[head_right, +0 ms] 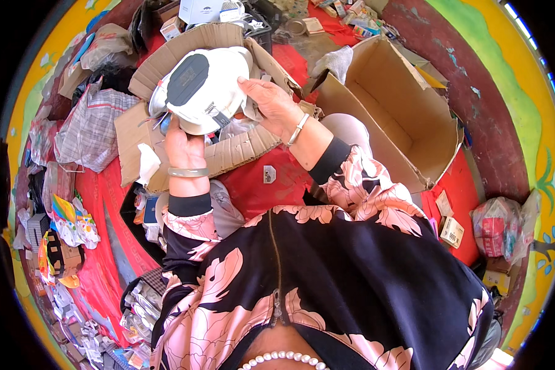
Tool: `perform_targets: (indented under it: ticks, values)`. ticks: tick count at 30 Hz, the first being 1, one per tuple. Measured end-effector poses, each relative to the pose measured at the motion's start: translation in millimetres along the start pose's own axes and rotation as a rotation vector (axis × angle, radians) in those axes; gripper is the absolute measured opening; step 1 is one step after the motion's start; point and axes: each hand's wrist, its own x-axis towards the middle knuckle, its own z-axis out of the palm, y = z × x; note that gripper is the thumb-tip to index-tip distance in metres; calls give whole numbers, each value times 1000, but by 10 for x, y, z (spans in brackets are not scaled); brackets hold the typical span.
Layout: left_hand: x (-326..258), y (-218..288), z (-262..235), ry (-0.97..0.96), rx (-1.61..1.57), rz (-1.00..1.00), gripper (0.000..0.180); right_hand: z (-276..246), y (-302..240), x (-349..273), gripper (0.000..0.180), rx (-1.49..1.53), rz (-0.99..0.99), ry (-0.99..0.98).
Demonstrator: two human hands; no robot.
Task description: The person wipes white recessed light fixtures with a grey cloth, handling them one at a time and removing them from a cardboard box.
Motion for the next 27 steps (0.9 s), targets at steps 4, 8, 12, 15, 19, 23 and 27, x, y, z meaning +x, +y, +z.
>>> perform_targets:
  ticks: [4, 8, 12, 15, 19, 23, 27]
  values:
    - [-35, 29, 51, -58, 11, -102, 44, -248, -149, 103, 24, -95, -126, 77]
    - [248, 176, -340, 222, -1, 97, 33, -165, -545, 122, 24, -130, -283, 218]
    - [274, 455, -256, 13, 196, 446, 25, -320, -999, 108, 26, -763, -374, 166]
    - [-3, 468, 141, -266, 472, 563, 38, -66, -1275, 32, 25, -1433, -418, -85]
    - [-33, 401, 177, -628, 692, 423, 39, 226, -1122, 101, 25, -1579, -557, -489]
    - [-185, 399, 350, -650, 744, 173, 31, 401, -1102, 53, 24, -1580, -549, -638]
    - [-133, 493, 360, -769, 970, 318, 26, 455, -960, 110, 23, -1622, -583, -761]
